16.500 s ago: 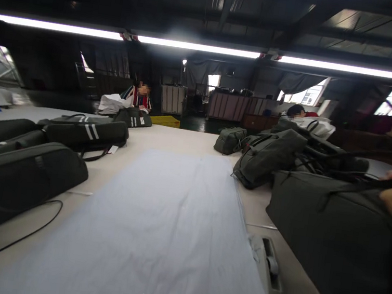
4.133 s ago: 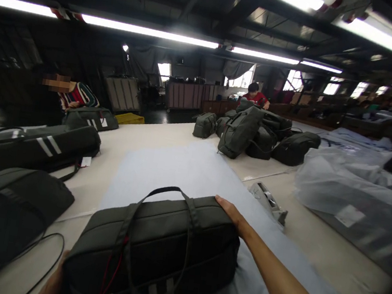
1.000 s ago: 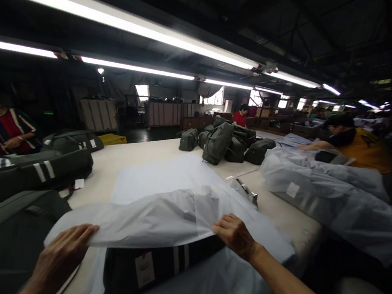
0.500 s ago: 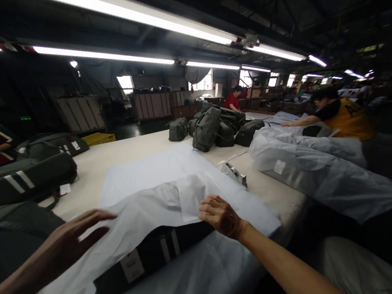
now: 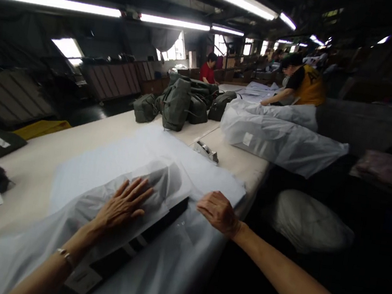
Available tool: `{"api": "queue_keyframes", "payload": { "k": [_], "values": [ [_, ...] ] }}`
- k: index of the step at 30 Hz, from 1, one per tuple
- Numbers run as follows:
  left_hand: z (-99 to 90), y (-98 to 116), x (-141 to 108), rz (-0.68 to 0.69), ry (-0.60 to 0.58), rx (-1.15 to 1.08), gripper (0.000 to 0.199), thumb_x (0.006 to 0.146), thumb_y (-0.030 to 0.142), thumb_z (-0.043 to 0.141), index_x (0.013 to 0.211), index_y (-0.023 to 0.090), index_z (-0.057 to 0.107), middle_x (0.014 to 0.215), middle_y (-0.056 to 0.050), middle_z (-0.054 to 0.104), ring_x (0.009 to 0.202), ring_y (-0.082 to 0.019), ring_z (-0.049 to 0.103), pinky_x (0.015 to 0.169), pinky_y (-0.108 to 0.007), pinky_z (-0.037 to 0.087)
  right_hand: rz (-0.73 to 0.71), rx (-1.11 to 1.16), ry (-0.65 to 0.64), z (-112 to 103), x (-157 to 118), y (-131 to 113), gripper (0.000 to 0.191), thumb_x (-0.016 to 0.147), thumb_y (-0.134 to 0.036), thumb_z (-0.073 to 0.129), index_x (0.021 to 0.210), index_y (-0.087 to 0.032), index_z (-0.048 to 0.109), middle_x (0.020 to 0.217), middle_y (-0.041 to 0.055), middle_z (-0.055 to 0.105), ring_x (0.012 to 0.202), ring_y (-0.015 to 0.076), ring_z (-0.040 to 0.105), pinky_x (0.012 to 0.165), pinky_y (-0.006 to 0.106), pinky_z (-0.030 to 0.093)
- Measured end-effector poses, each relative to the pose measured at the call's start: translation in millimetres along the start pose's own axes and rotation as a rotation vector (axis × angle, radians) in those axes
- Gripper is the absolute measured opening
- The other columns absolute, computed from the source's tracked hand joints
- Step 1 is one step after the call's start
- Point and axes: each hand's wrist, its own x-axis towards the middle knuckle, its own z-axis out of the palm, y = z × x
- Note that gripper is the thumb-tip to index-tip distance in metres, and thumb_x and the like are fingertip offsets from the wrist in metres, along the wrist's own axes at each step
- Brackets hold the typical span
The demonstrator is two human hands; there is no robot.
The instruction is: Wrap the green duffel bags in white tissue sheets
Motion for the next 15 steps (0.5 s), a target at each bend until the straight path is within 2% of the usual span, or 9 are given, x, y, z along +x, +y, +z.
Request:
{"api": "queue_keyframes", "payload": {
  "k": [2,4,6,8,10,12,15],
  "values": [
    [-1.2,1,2,-0.002,-0.008,-0.012,0.068,0.092,0.058,0.043,0.151,0.032,0.019,0.159,-0.008,0.022,0.147,-0.030,0.017,0.118,-0.055,0.013,0.596,0.186,0.098,-1,-66,21,0.015,0.082,-0.035,0.068,0.086,-0.020,0.071,0.085,0.0045,0.069,0.085,0.0194,0.064,0.086,0.035,0.049],
    [-4.0,2,5,-0.014,-0.028,-0.029,0.067,0.093,0.056,0.044,0.151,0.031,0.020,0.160,-0.008,0.020,0.147,-0.030,0.015,0.119,-0.056,0.012,1.221,0.422,0.126,9,-136,32,0.031,0.066,-0.047,0.079,0.080,-0.020,0.070,0.083,0.0045,0.069,0.085,0.0230,0.064,0.083,0.037,0.051],
    [-6.5,5,7,-0.028,-0.044,-0.039,0.066,0.094,0.054,0.044,0.151,0.030,0.021,0.161,-0.008,0.017,0.148,-0.031,0.013,0.119,-0.057,0.012,1.569,0.565,0.088,29,-196,29,0.049,0.055,-0.059,0.081,0.080,-0.019,0.068,0.082,0.0074,0.069,0.083,0.0273,0.066,0.078,0.043,0.053],
    [-8.2,8,7,-0.040,-0.053,-0.043,0.064,0.094,0.051,0.043,0.151,0.029,0.022,0.161,-0.007,0.016,0.148,-0.031,0.011,0.119,-0.057,0.012,1.728,0.650,0.073,59,-238,15,0.066,0.052,-0.073,0.075,0.089,-0.018,0.067,0.091,0.0136,0.069,0.088,0.0314,0.067,0.077,0.048,0.053],
    [-9.2,10,7,-0.050,-0.056,-0.051,0.063,0.094,0.049,0.044,0.151,0.029,0.024,0.161,-0.006,0.015,0.148,-0.031,0.011,0.119,-0.057,0.012,1.832,0.744,0.109,96,-261,-2,0.080,0.054,-0.087,0.060,0.098,-0.020,0.065,0.107,0.0180,0.066,0.103,0.0335,0.064,0.082,0.050,0.051],
    [-9.6,11,7,-0.057,-0.060,-0.064,0.062,0.094,0.047,0.044,0.150,0.028,0.026,0.161,-0.006,0.015,0.148,-0.030,0.010,0.120,-0.056,0.011,1.887,0.849,0.164,134,-271,-17,0.085,0.060,-0.094,0.042,0.102,-0.023,0.063,0.115,0.0162,0.065,0.114,0.0313,0.060,0.088,0.048,0.050],
    [-9.2,12,8,-0.058,-0.057,-0.080,0.060,0.095,0.047,0.041,0.150,0.027,0.027,0.161,-0.006,0.014,0.148,-0.030,0.010,0.120,-0.056,0.011,1.844,1.110,0.267,183,-273,-33,0.084,0.072,-0.092,0.024,0.103,-0.025,0.064,0.111,0.0109,0.069,0.110,0.0269,0.063,0.088,0.043,0.051]
  ]
}}
